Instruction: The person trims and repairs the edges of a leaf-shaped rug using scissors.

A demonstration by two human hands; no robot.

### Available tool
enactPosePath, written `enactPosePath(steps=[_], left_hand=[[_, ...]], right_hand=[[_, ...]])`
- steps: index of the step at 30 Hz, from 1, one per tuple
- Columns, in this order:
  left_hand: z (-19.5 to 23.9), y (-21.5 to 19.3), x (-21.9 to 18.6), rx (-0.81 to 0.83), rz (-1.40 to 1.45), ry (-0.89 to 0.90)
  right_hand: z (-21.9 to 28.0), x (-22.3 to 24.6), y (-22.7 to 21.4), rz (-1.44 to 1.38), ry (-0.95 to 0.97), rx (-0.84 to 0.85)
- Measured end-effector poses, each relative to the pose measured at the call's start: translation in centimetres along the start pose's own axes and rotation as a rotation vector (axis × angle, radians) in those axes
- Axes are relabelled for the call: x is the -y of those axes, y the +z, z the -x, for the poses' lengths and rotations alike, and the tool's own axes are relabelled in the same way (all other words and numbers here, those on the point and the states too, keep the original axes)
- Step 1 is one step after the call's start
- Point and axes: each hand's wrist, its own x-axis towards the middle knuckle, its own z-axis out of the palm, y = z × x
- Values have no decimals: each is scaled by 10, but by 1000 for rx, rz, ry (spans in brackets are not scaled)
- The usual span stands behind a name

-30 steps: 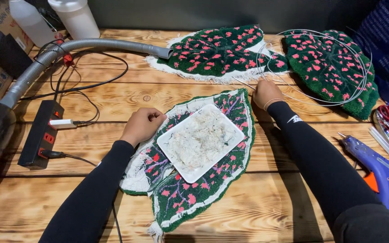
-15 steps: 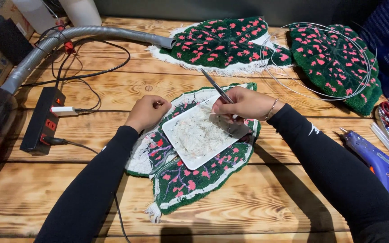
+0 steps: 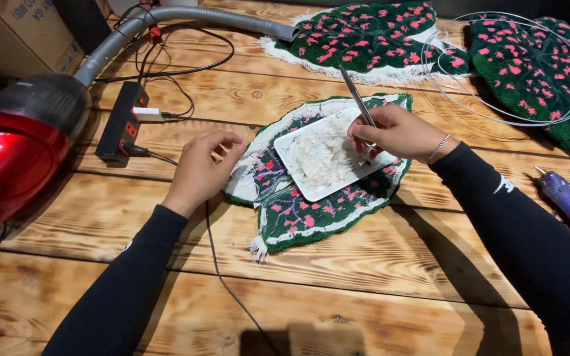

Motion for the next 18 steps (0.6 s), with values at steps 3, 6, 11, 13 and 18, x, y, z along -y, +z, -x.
enactPosePath(steps=[3,6,11,13,18], left_hand=[[36,-11,-18,125,76,-167],[76,-12,-31,296,73,-125],[116,-1,-41,372,158,97],[124,5,-40,397,182,51],[136,19,-27,288,153,169]], right_hand=[[13,-2,10,-109,-78,84],[26,-12,26,-56,-45,69],[46,-14,62,135,-267,118],[56,-7,76,105,-200,165],[73,-4,104,6,118,245]])
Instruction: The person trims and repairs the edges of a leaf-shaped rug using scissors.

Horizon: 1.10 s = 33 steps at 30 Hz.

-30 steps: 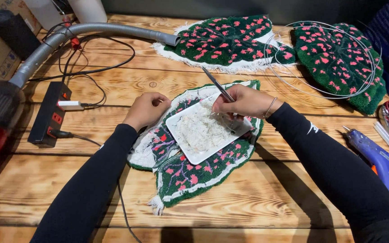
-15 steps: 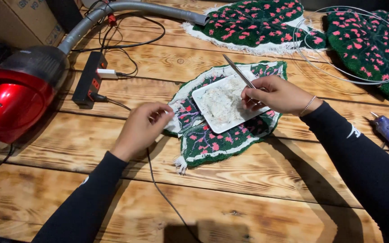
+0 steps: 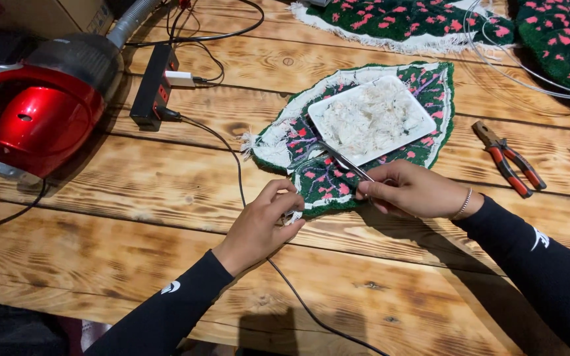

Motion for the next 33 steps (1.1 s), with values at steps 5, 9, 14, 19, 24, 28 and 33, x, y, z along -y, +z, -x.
enactPosePath(steps=[5,9,14,19,24,28,33], left_hand=[[4,-6,-2,11,21,-51],[6,-7,5,-57,20,62],[2,-14,1,-45,83,25],[-1,-16,-2,-4,176,-83],[-3,-16,4,-10,137,-41],[-7,-15,9,-33,117,32],[-20,-21,9,93,155,-47]], right_hand=[[15,-2,21,-396,38,180],[26,-3,32,-755,160,285],[34,-22,45,-734,-70,453],[31,-50,60,-620,-3,373],[35,-74,50,-1014,-145,461],[40,-35,30,-662,-85,345],[49,36,17,310,112,-148]])
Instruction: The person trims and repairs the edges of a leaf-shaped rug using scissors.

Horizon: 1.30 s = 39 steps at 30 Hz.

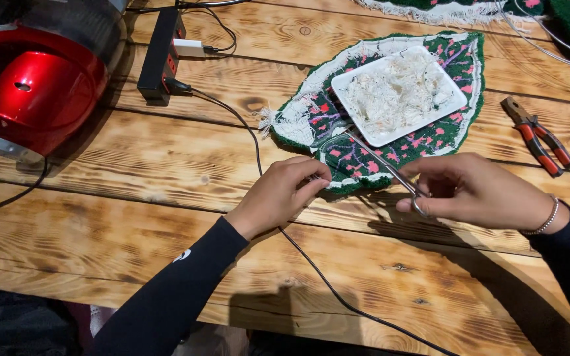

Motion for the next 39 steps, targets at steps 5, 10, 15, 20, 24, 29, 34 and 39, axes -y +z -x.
enactPosePath(steps=[5,10,15,20,24,29,34,39], left_hand=[[-28,6,-4,133,-66,265],[-48,20,-7,313,-29,263],[-55,19,-2,482,47,-2],[-63,25,7,495,74,85],[-66,31,6,507,118,97],[-73,44,3,524,137,118],[-79,61,3,538,147,148],[-88,64,1,561,109,75]], right_hand=[[8,-3,-9,65,-32,-98],[32,-8,-20,236,72,-79],[47,-13,-29,399,98,131],[49,17,-29,594,202,205],[50,17,-26,641,195,244],[52,2,-24,749,265,303],[50,9,-31,911,372,383],[47,6,-37,919,388,348]])
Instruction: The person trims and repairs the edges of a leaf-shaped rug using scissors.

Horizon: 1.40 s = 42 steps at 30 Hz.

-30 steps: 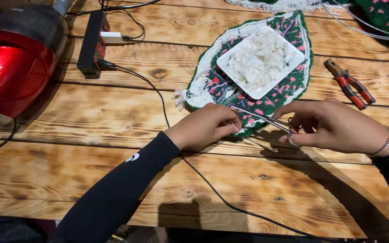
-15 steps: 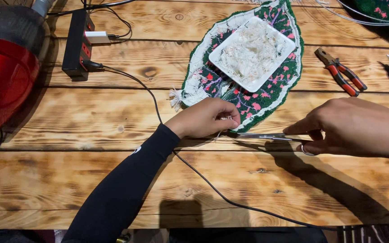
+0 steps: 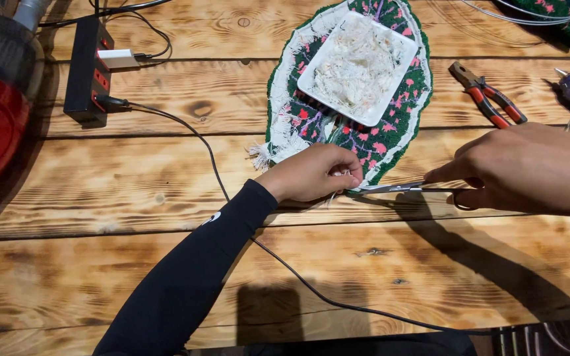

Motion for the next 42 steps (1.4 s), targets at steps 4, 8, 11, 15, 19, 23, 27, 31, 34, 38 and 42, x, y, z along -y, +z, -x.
enactPosePath(steps=[4,8,11,15,19,23,27,31,34,38,42], left_hand=[[-6,-3,8,-22,1,55],[-5,-7,8,-54,8,68],[-1,-7,3,-39,24,56],[1,-4,2,-51,25,82],[1,-2,1,-153,-44,152],[3,-5,-2,-163,-75,130],[4,-7,-5,-145,-53,82],[4,-8,-2,-182,-57,174],[5,-7,-4,-182,-47,142],[3,-6,-6,-157,-38,95],[3,-6,-5,-141,-22,75]], right_hand=[[-6,-11,3,37,-86,-50],[-12,-19,3,-3,-72,-13],[-8,-18,-11,21,-34,36],[-14,-25,-21,16,33,63],[-19,-27,-25,-69,-36,9],[-25,-25,-29,25,-50,113],[-35,-34,-27,-64,-80,189],[-62,-64,15,-409,-328,383],[-71,-66,50,-732,-506,529],[-78,-62,89,-1417,-593,665],[-78,-60,98,-1735,-531,682]])
